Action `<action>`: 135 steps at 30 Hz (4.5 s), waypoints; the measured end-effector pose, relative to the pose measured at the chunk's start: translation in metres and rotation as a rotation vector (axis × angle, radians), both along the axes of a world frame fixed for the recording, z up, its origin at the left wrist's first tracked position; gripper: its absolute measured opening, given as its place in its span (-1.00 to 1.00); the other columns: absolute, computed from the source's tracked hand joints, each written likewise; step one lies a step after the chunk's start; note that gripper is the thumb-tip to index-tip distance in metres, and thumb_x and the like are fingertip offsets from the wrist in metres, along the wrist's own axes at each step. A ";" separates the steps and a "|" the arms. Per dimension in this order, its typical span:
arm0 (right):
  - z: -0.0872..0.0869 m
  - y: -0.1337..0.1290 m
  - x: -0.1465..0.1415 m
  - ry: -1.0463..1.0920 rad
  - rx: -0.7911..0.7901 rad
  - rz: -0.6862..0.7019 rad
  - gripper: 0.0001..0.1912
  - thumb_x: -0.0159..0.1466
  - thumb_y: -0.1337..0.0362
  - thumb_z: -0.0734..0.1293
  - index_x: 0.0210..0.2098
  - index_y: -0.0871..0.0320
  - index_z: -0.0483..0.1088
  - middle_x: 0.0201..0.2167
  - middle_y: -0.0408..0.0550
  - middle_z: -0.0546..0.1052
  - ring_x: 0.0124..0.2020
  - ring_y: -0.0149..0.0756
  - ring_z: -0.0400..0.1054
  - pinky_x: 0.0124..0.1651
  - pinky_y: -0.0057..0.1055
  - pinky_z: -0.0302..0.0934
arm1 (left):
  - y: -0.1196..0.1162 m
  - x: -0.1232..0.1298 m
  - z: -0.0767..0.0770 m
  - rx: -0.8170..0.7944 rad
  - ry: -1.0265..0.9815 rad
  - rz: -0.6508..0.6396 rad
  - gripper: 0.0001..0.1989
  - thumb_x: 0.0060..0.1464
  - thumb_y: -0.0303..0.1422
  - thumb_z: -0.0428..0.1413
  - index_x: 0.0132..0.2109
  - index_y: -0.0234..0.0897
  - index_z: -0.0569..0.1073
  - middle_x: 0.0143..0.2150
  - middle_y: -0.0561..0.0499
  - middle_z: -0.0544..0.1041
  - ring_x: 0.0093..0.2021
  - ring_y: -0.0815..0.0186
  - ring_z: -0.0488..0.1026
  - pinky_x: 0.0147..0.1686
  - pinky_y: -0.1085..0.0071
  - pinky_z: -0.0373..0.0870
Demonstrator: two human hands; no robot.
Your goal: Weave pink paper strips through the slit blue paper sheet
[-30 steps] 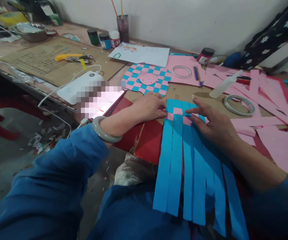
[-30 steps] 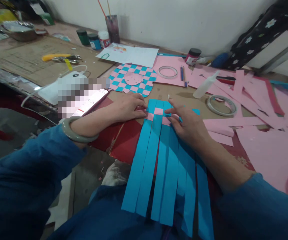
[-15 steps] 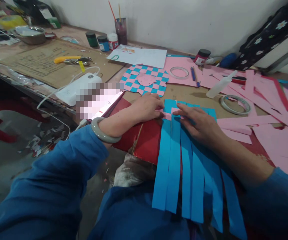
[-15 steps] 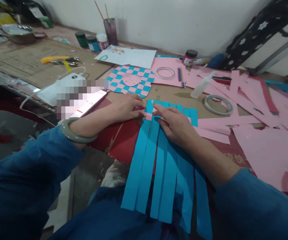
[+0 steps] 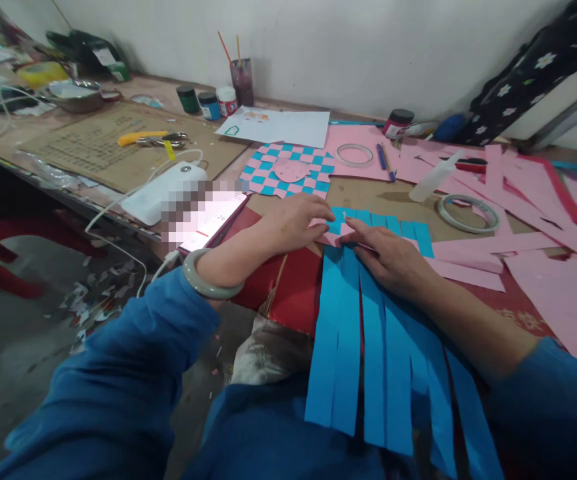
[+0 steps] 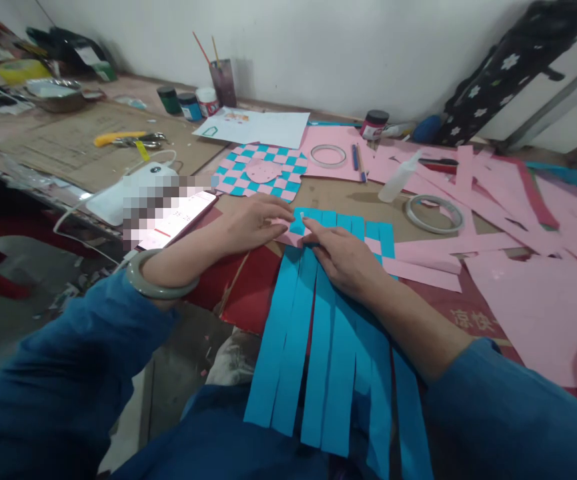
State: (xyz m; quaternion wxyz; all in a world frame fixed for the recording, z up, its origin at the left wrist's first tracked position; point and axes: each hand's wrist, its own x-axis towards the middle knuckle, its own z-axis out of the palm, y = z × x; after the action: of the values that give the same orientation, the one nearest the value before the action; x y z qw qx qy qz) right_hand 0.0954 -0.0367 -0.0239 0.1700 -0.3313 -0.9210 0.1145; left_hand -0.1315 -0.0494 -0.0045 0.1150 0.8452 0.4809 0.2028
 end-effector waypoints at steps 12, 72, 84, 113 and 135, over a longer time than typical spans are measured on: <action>0.007 0.013 0.019 0.377 -0.268 -0.147 -0.35 0.31 0.21 0.18 0.37 0.10 0.04 -0.04 0.02 0.61 -0.11 -0.14 0.53 -0.10 -0.12 0.43 | -0.011 0.007 0.004 -0.105 0.135 -0.326 -0.71 0.24 -0.28 0.08 0.01 -0.29 0.56 0.10 -0.15 0.51 0.09 0.20 0.46 0.14 0.27 0.33; 0.009 -0.040 0.059 -0.146 0.027 -0.045 -0.39 0.37 0.15 0.13 0.33 0.30 0.13 0.31 0.31 0.27 0.33 0.14 0.14 0.25 0.17 0.16 | -0.008 0.002 -0.003 0.011 0.104 -0.351 -0.72 0.15 -0.26 0.14 -0.10 -0.36 0.59 0.01 -0.22 0.53 -0.01 0.13 0.50 0.04 0.19 0.41; 0.020 -0.033 0.023 -0.049 0.021 0.071 -0.46 0.35 0.26 0.14 0.31 0.16 0.19 0.24 0.19 0.38 0.23 0.07 0.29 0.14 0.12 0.28 | -0.007 0.002 -0.004 -0.013 0.102 -0.340 -0.74 0.12 -0.33 0.16 -0.07 -0.33 0.57 0.04 -0.18 0.53 0.01 0.16 0.50 0.05 0.21 0.42; 0.006 -0.014 -0.002 0.016 -0.043 0.021 -0.55 0.38 0.26 0.07 0.20 0.14 0.30 -0.13 0.03 0.61 -0.13 -0.10 0.48 -0.11 -0.12 0.39 | -0.028 -0.019 0.018 0.107 0.452 0.002 -0.76 0.23 -0.30 0.05 -0.27 -0.28 0.58 -0.23 -0.11 0.60 -0.16 0.21 0.50 -0.11 0.29 0.33; 0.002 -0.013 0.002 0.023 0.001 0.044 -0.55 0.37 0.30 0.10 0.23 0.16 0.25 -0.13 0.03 0.62 -0.11 -0.10 0.49 -0.11 -0.12 0.40 | 0.000 -0.007 0.001 -0.016 0.364 -0.088 -0.75 0.28 -0.40 0.03 -0.13 -0.40 0.60 -0.08 -0.19 0.58 0.00 0.19 0.48 0.00 0.32 0.35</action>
State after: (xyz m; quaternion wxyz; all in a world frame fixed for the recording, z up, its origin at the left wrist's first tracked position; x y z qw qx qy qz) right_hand 0.0971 -0.0498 -0.0217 0.1784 -0.3097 -0.9260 0.1215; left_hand -0.1381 -0.0490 -0.0038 0.0418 0.8872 0.4579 0.0376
